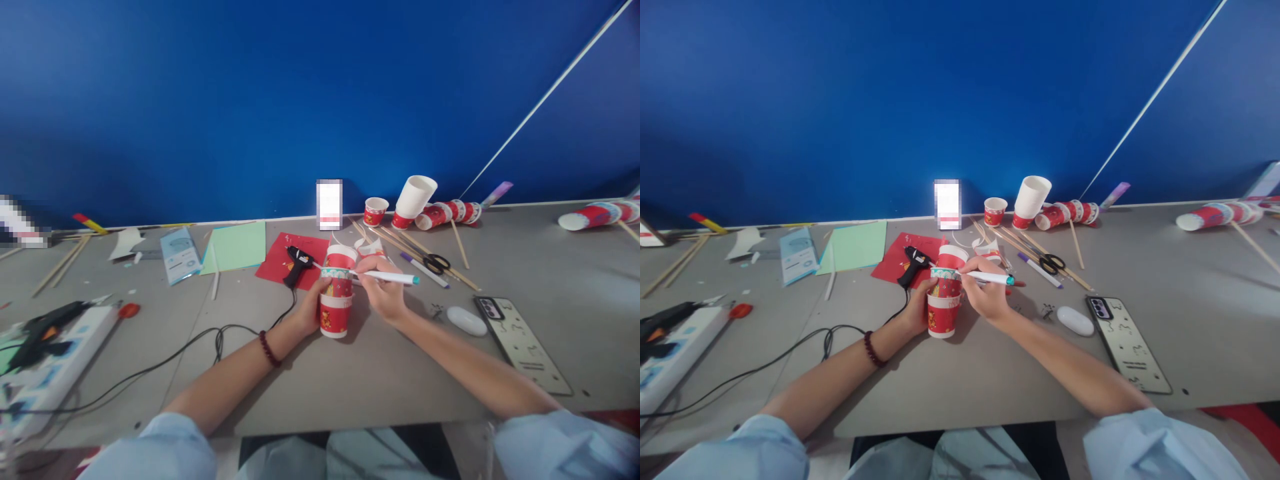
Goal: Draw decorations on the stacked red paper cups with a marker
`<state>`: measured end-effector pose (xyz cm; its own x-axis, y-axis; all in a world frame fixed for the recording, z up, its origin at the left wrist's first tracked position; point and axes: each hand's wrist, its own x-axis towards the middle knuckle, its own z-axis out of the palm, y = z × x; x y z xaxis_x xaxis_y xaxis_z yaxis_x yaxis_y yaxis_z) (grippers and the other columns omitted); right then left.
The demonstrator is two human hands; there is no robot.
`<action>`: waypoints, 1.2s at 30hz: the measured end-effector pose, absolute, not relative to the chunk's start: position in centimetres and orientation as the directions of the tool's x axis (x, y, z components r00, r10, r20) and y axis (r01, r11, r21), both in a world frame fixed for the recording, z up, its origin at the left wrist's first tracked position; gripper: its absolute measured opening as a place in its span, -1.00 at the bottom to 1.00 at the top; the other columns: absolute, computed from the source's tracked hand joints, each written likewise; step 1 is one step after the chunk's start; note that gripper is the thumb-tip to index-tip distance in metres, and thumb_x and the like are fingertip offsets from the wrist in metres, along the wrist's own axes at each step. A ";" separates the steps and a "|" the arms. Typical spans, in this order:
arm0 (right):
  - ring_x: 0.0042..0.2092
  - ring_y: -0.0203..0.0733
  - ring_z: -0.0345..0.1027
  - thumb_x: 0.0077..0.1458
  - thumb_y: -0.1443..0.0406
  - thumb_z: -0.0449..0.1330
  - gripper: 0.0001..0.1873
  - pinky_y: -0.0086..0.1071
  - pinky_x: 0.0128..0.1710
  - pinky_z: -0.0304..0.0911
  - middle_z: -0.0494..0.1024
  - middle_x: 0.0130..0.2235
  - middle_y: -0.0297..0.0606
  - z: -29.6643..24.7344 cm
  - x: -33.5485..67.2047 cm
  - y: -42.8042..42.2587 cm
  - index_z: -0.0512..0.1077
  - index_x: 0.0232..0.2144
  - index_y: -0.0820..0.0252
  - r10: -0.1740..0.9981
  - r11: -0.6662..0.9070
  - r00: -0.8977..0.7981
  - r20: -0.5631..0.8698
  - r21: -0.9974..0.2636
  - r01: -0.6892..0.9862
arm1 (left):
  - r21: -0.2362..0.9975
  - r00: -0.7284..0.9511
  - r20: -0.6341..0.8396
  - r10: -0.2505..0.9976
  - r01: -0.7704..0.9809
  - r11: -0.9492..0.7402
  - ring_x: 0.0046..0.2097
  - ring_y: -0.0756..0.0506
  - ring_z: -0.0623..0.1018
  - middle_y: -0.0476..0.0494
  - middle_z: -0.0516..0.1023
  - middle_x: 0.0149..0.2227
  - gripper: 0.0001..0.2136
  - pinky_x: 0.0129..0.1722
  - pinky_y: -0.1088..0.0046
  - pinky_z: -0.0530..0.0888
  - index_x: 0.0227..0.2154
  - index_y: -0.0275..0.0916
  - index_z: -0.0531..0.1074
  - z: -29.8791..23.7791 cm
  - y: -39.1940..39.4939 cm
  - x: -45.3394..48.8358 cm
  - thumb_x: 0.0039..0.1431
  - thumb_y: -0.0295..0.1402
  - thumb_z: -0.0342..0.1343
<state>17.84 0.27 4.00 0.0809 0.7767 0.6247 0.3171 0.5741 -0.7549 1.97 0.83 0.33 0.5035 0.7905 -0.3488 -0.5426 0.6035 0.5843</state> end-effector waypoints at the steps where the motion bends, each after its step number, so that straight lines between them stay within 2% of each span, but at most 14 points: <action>1: -0.44 -0.24 0.36 0.04 0.39 0.11 -0.87 -0.33 -0.41 0.25 0.49 -0.48 -0.34 4.0 17.8 0.3 0.41 -0.50 0.13 0.779 0.571 0.080 0.622 -0.756 0.319 | 0.584 0.503 -0.349 0.791 -0.543 0.603 -0.33 -0.18 0.63 -0.28 0.64 -0.38 -0.68 -0.26 0.36 0.50 -0.27 -0.40 0.52 0.4 0.8 2.0 0.06 -0.21 0.18; 14: -0.41 -0.23 0.36 0.03 0.42 0.13 -0.87 -0.33 -0.38 0.25 0.49 -0.47 -0.34 3.9 17.8 0.2 0.42 -0.49 0.12 0.776 0.581 0.071 0.627 -0.754 0.305 | 0.590 0.494 -0.364 0.789 -0.533 0.606 -0.31 -0.20 0.63 -0.28 0.64 -0.37 -0.68 -0.27 0.34 0.49 -0.25 -0.39 0.52 0.1 0.9 2.0 0.06 -0.20 0.16; 28: -0.38 -0.20 0.37 0.02 0.39 0.12 -0.88 -0.32 -0.38 0.25 0.49 -0.46 -0.31 4.1 17.8 0.1 0.40 -0.51 0.12 0.784 0.572 0.046 0.618 -0.751 0.330 | 0.582 0.492 -0.388 0.779 -0.525 0.621 -0.40 -0.17 0.61 -0.25 0.63 -0.43 -0.69 -0.30 0.34 0.49 -0.25 -0.38 0.53 0.2 0.9 2.0 0.09 -0.20 0.13; 36: -0.39 -0.21 0.38 0.03 0.38 0.13 -0.89 -0.32 -0.38 0.28 0.50 -0.47 -0.32 4.0 17.8 0.2 0.41 -0.50 0.11 0.772 0.573 0.078 0.630 -0.745 0.343 | 0.581 0.495 -0.392 0.775 -0.521 0.626 -0.34 -0.19 0.63 -0.27 0.63 -0.41 -0.70 -0.27 0.34 0.50 -0.28 -0.38 0.53 0.2 0.8 2.0 0.08 -0.20 0.15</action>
